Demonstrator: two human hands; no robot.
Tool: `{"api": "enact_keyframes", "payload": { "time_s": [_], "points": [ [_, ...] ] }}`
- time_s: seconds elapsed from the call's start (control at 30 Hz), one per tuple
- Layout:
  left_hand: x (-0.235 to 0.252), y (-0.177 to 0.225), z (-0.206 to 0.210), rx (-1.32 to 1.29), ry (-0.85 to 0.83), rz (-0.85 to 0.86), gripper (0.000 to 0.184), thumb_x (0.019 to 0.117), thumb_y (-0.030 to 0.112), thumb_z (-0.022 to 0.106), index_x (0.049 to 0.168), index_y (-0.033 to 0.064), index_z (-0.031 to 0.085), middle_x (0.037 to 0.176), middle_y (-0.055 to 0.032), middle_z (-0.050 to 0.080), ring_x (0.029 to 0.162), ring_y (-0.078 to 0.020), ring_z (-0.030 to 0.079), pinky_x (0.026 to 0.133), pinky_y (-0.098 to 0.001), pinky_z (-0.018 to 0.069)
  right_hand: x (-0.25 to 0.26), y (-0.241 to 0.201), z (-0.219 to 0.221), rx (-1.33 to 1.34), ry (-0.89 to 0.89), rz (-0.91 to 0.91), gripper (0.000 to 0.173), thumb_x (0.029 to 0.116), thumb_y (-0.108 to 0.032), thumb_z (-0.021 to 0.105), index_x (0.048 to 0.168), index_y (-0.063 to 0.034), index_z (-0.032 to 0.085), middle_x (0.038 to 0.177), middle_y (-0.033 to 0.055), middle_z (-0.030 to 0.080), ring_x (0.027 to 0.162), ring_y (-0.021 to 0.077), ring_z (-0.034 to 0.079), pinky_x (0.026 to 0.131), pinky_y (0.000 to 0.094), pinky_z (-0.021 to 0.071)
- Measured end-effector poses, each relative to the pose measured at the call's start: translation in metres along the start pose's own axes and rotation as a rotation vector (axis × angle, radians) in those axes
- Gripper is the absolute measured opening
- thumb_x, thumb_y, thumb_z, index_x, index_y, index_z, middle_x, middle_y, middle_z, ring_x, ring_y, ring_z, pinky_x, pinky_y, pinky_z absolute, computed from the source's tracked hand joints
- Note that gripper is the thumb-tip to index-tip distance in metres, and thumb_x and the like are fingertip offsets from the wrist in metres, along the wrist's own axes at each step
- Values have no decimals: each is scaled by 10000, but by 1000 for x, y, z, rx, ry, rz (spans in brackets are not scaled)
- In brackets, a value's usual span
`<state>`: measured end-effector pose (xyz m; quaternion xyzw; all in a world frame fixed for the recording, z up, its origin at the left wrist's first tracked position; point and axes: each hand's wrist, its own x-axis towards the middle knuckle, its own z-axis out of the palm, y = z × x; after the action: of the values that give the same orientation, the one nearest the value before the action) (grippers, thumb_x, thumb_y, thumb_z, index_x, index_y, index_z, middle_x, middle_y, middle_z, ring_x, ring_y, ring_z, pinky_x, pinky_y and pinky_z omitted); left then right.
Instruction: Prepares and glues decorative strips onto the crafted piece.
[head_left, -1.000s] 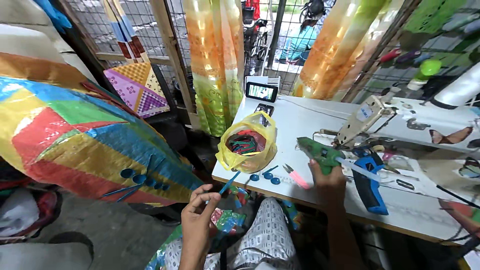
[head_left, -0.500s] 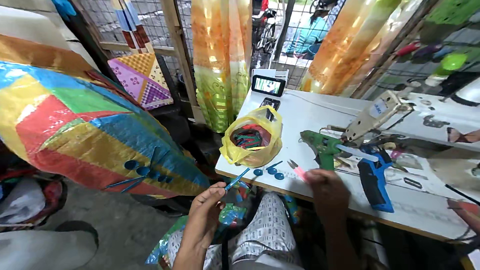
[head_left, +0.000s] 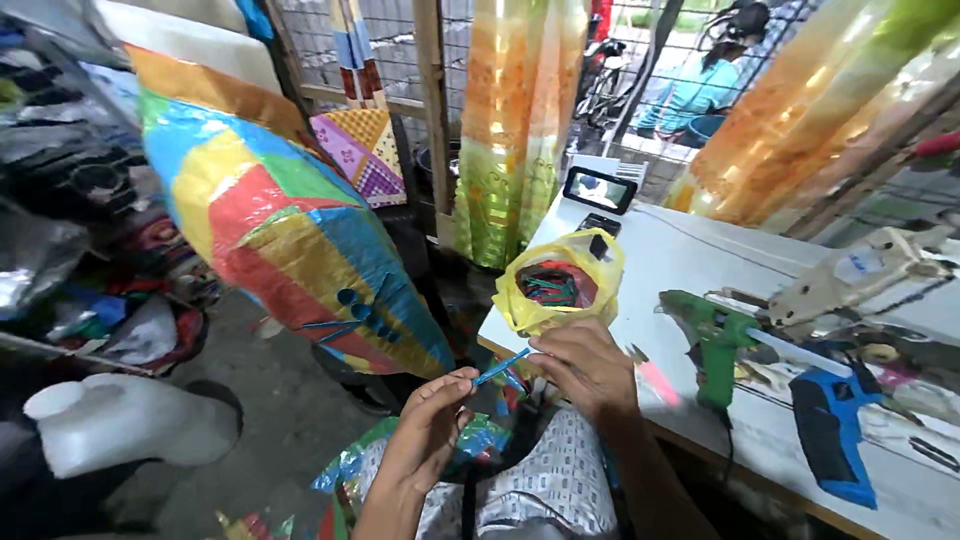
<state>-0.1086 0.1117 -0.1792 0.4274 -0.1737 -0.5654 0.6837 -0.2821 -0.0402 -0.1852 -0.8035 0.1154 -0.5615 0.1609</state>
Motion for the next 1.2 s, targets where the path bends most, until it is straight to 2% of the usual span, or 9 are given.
{"api": "enact_keyframes", "payload": {
  "time_s": [0.17,0.4,0.5,0.63,0.77,0.83,0.93,1.1,1.2],
  "points": [
    [-8,5,-10,0,34,38,193,953,105,561,1020,54,735,954,-41,731,791,-72,680,682,-211,563,11,-1,10,320,-163,206,174,936,-227,729,1021,-87,789,1001,-17,750,1013,38,651,921,208,521],
    [-13,8,-16,58,46,114,143,939,97,606,934,74,747,1015,-28,735,831,-60,671,710,-212,553,15,-1,17,503,-216,282,129,935,-180,728,987,-80,789,974,-44,745,972,0,646,867,182,531],
    [-15,5,-15,242,110,349,120,882,90,701,783,126,759,1122,-1,716,996,-56,661,811,-217,561,14,0,20,591,-198,327,113,932,-185,735,985,-99,787,965,-68,742,931,-18,652,828,168,541],
    [-15,-2,-17,508,203,780,41,877,173,779,882,146,809,1153,32,666,969,-3,634,803,-151,556,12,-3,27,729,-175,394,92,926,-170,743,982,-116,792,961,-83,745,888,-19,668,805,173,566],
    [-13,-5,-21,770,284,1171,52,939,254,747,969,243,788,1186,110,594,1077,48,555,929,-123,483,12,-14,37,902,-145,543,85,916,-127,749,987,-118,795,948,-67,755,831,1,693,747,190,597],
    [-14,-4,-27,982,353,1370,53,971,254,713,1009,223,734,1185,76,559,1082,46,534,948,-111,450,13,-23,42,957,-135,630,81,906,-99,746,967,-120,795,925,-66,761,816,-4,694,734,178,588],
    [-18,2,-41,1293,462,1615,94,995,251,683,1054,184,656,1161,14,526,1085,-52,523,990,-179,414,16,-36,53,1050,-134,794,96,898,-33,726,932,-96,789,861,-36,762,778,17,701,740,185,589],
    [-31,26,-69,1511,431,1805,96,1004,198,664,1079,153,624,1212,-8,514,1086,-99,524,994,-226,398,19,-53,82,1058,-250,970,133,943,-30,657,927,-71,783,820,-24,742,722,13,660,676,167,543],
    [-39,49,-81,1492,438,1657,56,1018,221,643,1048,176,632,1230,12,530,1119,-65,528,1008,-203,411,18,-52,104,971,-267,1026,125,971,-48,649,961,-37,773,825,-11,728,684,12,613,630,156,500]
  ]
}}
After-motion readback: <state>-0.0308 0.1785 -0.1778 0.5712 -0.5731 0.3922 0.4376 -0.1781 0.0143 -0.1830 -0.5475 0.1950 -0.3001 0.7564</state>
